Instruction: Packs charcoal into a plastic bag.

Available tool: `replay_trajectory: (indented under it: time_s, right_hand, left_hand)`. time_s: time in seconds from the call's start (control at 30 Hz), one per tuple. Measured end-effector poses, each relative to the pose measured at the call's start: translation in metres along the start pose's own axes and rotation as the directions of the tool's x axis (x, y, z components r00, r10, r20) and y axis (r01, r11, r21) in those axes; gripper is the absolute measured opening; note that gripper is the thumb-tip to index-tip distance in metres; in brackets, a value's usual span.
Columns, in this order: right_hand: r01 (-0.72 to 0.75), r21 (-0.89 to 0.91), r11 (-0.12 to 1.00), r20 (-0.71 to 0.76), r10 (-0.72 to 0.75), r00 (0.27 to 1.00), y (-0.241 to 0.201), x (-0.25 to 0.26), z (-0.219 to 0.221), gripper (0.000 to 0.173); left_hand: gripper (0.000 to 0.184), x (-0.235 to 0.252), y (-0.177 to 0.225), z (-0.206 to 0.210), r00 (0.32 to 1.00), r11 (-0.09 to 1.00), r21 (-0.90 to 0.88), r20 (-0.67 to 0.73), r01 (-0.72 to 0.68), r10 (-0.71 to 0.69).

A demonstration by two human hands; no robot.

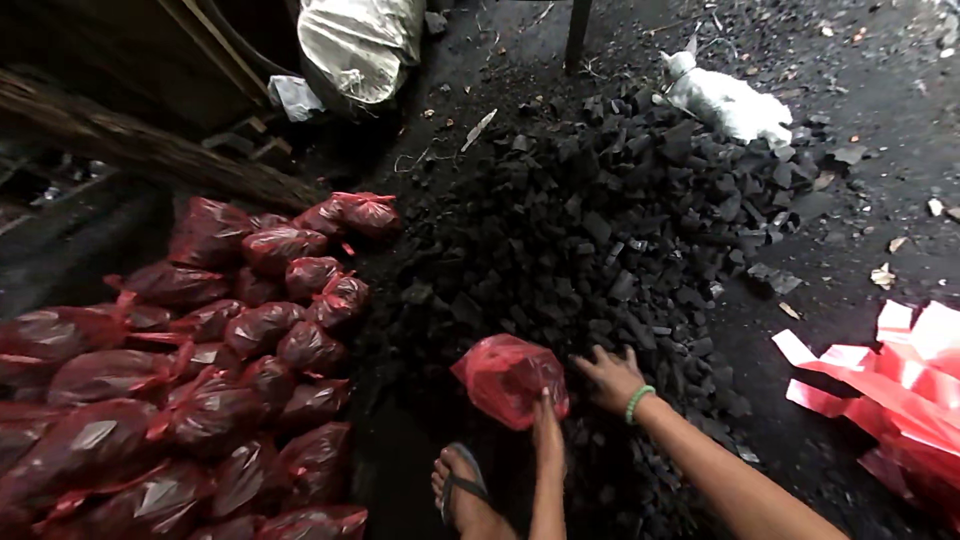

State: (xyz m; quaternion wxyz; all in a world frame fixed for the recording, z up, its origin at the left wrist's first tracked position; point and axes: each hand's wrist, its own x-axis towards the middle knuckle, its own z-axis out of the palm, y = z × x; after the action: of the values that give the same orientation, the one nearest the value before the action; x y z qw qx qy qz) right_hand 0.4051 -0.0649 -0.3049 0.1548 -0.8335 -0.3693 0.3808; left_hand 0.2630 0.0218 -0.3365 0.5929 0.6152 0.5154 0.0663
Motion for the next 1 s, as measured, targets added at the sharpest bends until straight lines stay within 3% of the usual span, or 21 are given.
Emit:
replay_trajectory:
  time_s: [0.1,0.17,0.23,0.3,0.37,0.4,0.47,0.57,0.67,0.87,1.0]
  right_hand:
    - [0.019,0.303,0.953,-0.167,0.033,0.985,0.039,-0.022,-0.015,0.069]
    - [0.129,0.460,0.879,-0.265,-0.003,0.964,0.066,-0.034,-0.023,0.051]
    - [0.199,0.558,0.806,-0.362,0.020,0.932,0.087,-0.049,-0.033,0.030]
    - [0.217,0.642,0.736,-0.535,0.227,0.814,0.107,-0.055,-0.032,0.022]
    - [0.033,0.726,0.687,-0.522,0.519,0.677,0.125,-0.048,-0.030,0.038]
    - [-0.097,0.724,0.683,-0.467,0.589,0.660,0.133,-0.042,-0.025,0.048]
    - [-0.321,0.618,0.717,-0.327,0.606,0.725,0.134,-0.032,-0.011,0.064]
    - [-0.406,0.475,0.781,-0.256,0.564,0.785,0.099,-0.024,0.005,0.078]
    - [-0.334,0.502,0.798,-0.296,0.522,0.800,0.073,-0.031,0.017,0.070]
    - [-0.130,0.491,0.861,-0.369,0.341,0.865,0.074,-0.045,0.040,0.059]
    - [0.006,0.497,0.868,-0.459,0.256,0.851,0.078,-0.047,0.053,0.060]
  left_hand:
    - [0.054,-0.008,0.006,-0.001,0.999,0.980,-0.197,-0.022,-0.042,0.038]
    - [0.053,-0.013,0.002,-0.006,0.987,0.957,-0.274,-0.149,-0.094,0.054]
    - [0.051,-0.020,-0.008,-0.012,0.959,0.964,-0.232,-0.276,-0.127,0.060]
    - [0.052,-0.026,-0.021,-0.017,0.938,0.981,-0.189,-0.346,-0.052,-0.017]
    - [0.056,-0.026,-0.032,-0.017,0.938,0.979,-0.192,-0.320,0.074,-0.133]
    - [0.058,-0.026,-0.038,-0.014,0.941,0.970,-0.203,-0.280,0.135,-0.189]
    - [0.061,-0.026,-0.040,-0.004,0.949,0.951,-0.208,-0.174,0.227,-0.265]
    - [0.063,-0.026,-0.028,0.016,0.973,0.974,-0.082,-0.085,0.209,-0.216]
    - [0.064,-0.032,-0.015,0.031,0.988,0.989,0.011,-0.047,0.149,-0.149]
    - [0.062,-0.036,-0.003,0.052,0.992,0.992,-0.061,-0.045,0.114,-0.117]
    - [0.062,-0.037,-0.002,0.059,0.992,0.986,-0.131,-0.064,0.104,-0.113]
